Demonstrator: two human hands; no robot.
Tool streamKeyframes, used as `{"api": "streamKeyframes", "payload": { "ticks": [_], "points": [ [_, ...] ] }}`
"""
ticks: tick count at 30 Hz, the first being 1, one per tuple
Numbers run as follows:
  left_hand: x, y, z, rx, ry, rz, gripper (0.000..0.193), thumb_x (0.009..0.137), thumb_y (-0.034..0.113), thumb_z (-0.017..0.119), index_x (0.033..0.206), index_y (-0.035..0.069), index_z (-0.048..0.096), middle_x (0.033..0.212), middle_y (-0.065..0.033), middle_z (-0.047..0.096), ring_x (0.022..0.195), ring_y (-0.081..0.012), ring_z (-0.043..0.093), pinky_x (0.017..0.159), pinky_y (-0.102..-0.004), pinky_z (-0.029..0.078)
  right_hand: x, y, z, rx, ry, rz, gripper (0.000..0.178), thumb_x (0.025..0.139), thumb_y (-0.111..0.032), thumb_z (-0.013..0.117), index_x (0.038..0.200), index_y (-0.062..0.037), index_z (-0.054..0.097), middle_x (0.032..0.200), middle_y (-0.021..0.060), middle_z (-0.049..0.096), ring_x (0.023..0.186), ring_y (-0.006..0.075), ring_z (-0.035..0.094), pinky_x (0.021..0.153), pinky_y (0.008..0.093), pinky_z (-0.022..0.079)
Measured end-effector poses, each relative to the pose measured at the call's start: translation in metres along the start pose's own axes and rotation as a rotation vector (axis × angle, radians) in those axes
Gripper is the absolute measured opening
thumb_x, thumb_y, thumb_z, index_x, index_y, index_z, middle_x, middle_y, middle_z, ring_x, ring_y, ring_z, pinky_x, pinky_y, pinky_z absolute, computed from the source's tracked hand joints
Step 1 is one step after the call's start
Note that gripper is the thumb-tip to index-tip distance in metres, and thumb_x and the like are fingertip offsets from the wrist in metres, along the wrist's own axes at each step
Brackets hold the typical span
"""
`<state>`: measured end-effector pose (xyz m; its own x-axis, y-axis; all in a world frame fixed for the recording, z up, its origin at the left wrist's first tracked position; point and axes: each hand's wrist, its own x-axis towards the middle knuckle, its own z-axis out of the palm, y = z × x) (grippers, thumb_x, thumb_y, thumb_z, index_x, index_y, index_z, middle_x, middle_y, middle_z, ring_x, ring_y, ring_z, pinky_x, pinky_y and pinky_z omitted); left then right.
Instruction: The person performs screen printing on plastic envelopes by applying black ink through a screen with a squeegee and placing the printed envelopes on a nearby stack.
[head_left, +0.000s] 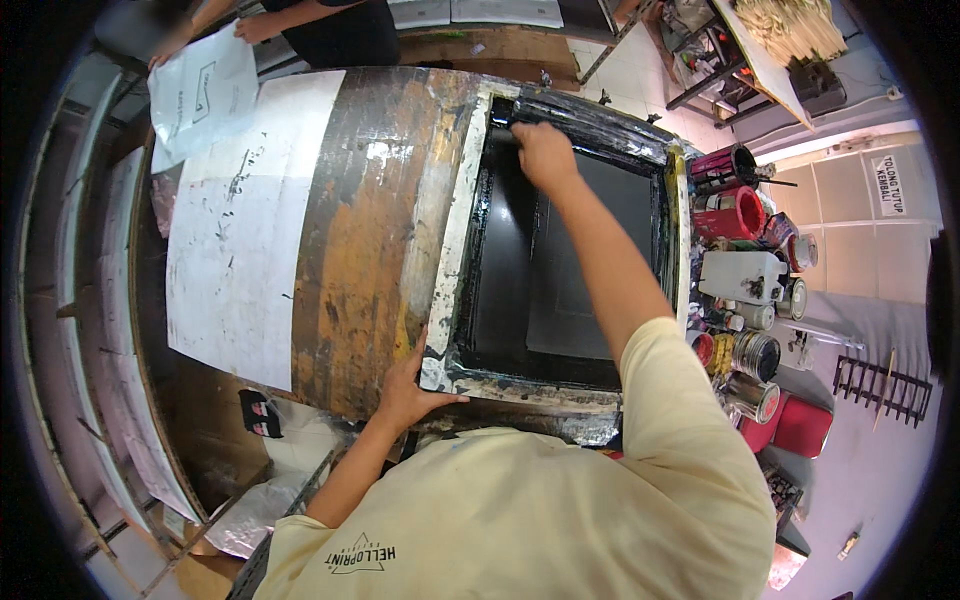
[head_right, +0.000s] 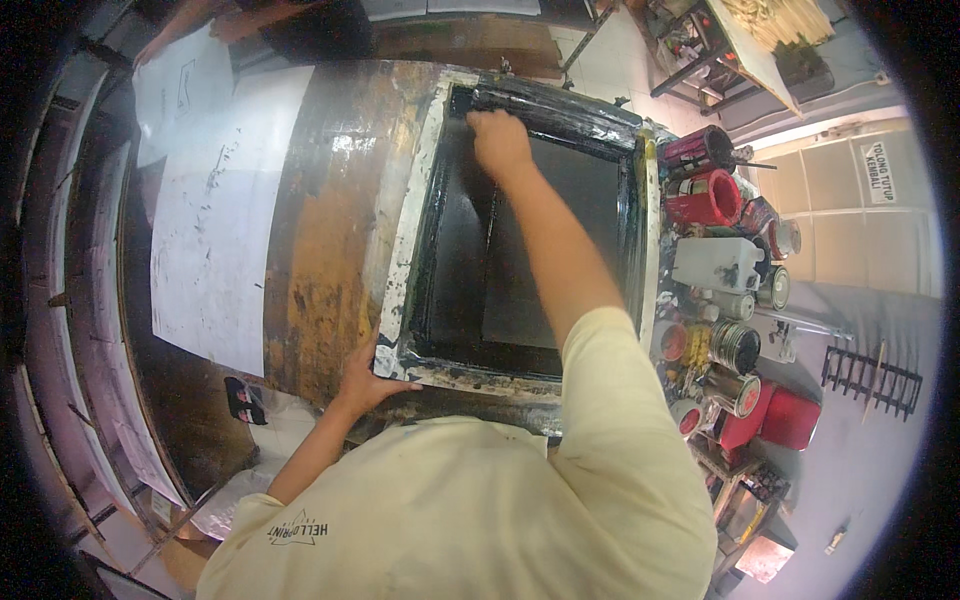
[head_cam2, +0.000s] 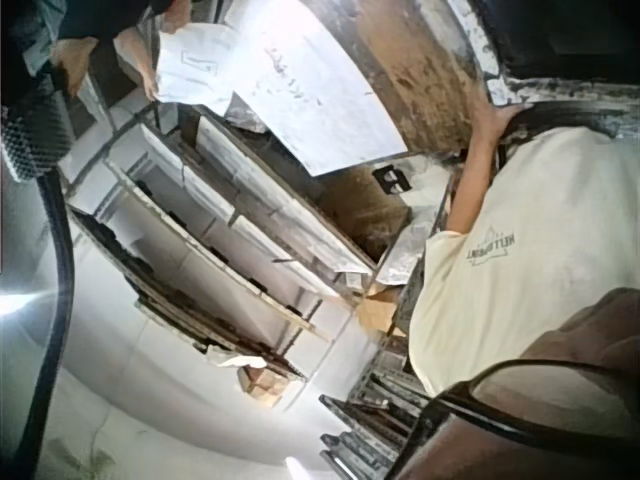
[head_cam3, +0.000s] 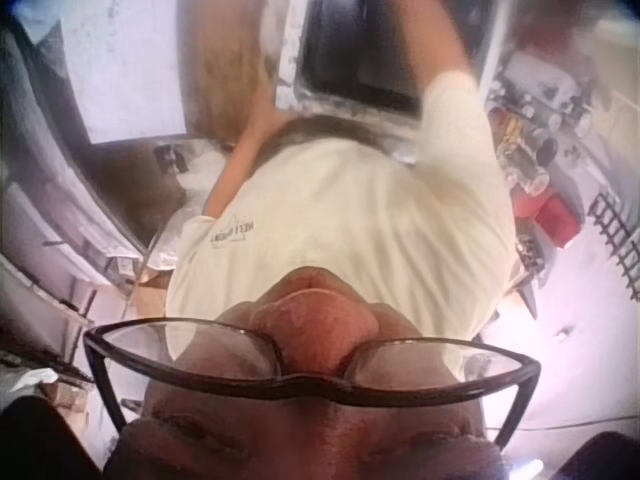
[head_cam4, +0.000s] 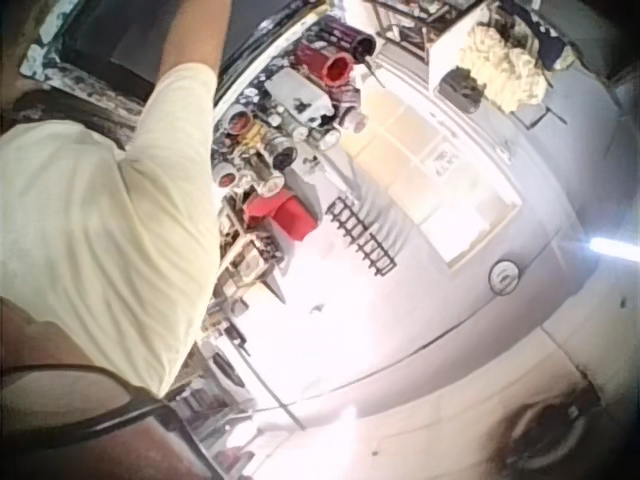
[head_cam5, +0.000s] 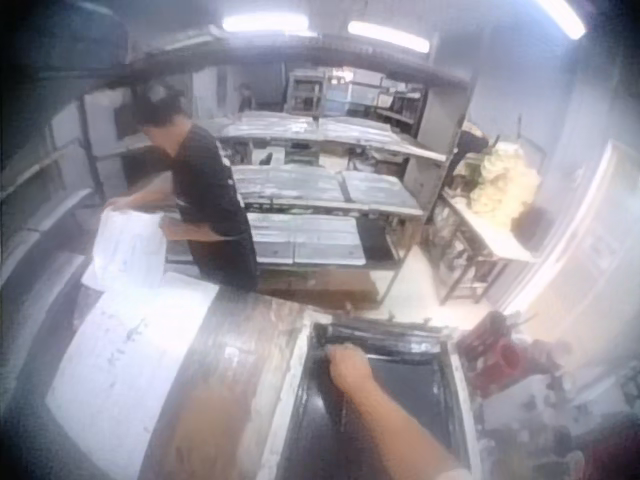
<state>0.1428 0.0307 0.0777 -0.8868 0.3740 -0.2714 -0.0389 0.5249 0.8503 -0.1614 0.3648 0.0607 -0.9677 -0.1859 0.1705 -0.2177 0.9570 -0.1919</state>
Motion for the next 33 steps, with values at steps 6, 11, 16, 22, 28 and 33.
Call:
{"api": "streamKeyframes", "payload": {
  "ticks": [6, 11, 16, 22, 28, 33],
  "points": [
    [-0.001, 0.001, -0.002, 0.055, -0.043, -0.047, 0.134, 0.057, 0.041, 0.101, 0.163, 0.006, 0.027, 0.121, -0.0211, 0.073, 0.111, -0.0339, 0.072, 0.097, -0.0405, 0.055, 0.039, 0.022, -0.022, 0.042, -0.195, 0.055, 0.042, 0.086, -0.009, 0.062, 0.127, -0.0123, 0.070, 0.119, 0.0177, 0.073, 0.113, 0.0351, 0.069, 0.095, 0.0480, 0.055],
    [0.001, -0.001, -0.001, 0.021, -0.031, -0.023, 0.132, 0.059, 0.042, 0.100, 0.163, 0.006, 0.027, 0.121, -0.0215, 0.073, 0.112, -0.0343, 0.071, 0.097, -0.0411, 0.054, 0.022, 0.012, -0.026, 0.056, -0.151, 0.065, 0.047, 0.086, -0.012, 0.066, 0.133, -0.0123, 0.067, 0.124, 0.0172, 0.071, 0.116, 0.0358, 0.067, 0.098, 0.0479, 0.054],
    [0.002, -0.020, 0.008, 0.006, -0.038, -0.039, 0.132, 0.060, 0.047, 0.098, 0.164, 0.008, 0.026, 0.128, -0.0220, 0.070, 0.117, -0.0350, 0.070, 0.098, -0.0415, 0.053, -0.037, -0.011, -0.068, 0.178, 0.002, 0.063, 0.044, 0.086, -0.014, 0.069, 0.130, -0.0083, 0.066, 0.124, 0.0176, 0.070, 0.119, 0.0378, 0.064, 0.102, 0.0475, 0.052],
    [0.006, -0.046, 0.019, 0.172, 0.079, 0.163, 0.132, 0.059, 0.056, 0.095, 0.163, 0.008, 0.030, 0.120, -0.0217, 0.066, 0.112, -0.0399, 0.065, 0.096, -0.0453, 0.052, -0.230, -0.121, -0.080, 0.298, 0.111, 0.001, 0.050, 0.074, 0.001, 0.069, 0.123, -0.0054, 0.068, 0.117, 0.0167, 0.071, 0.110, 0.0373, 0.065, 0.098, 0.0462, 0.052],
    [0.005, -0.052, 0.025, 0.340, 0.168, 0.213, 0.130, 0.055, 0.065, 0.092, 0.159, 0.006, 0.041, 0.105, -0.0145, 0.053, 0.103, -0.0333, 0.051, 0.095, -0.0448, 0.043, -0.326, -0.187, -0.045, 0.168, -0.018, 0.004, 0.047, 0.082, -0.006, 0.067, 0.129, -0.0045, 0.065, 0.129, 0.0144, 0.067, 0.119, 0.0335, 0.060, 0.106, 0.0476, 0.046],
    [0.009, -0.059, 0.029, 0.382, 0.155, 0.201, 0.129, 0.054, 0.066, 0.092, 0.157, 0.004, 0.043, 0.106, -0.0139, 0.053, 0.104, -0.0331, 0.050, 0.095, -0.0448, 0.042, -0.333, -0.190, -0.019, 0.102, -0.028, -0.017, 0.044, 0.085, -0.008, 0.063, 0.129, -0.0040, 0.064, 0.129, 0.0141, 0.066, 0.122, 0.0322, 0.058, 0.107, 0.0456, 0.044]
  ]
}}
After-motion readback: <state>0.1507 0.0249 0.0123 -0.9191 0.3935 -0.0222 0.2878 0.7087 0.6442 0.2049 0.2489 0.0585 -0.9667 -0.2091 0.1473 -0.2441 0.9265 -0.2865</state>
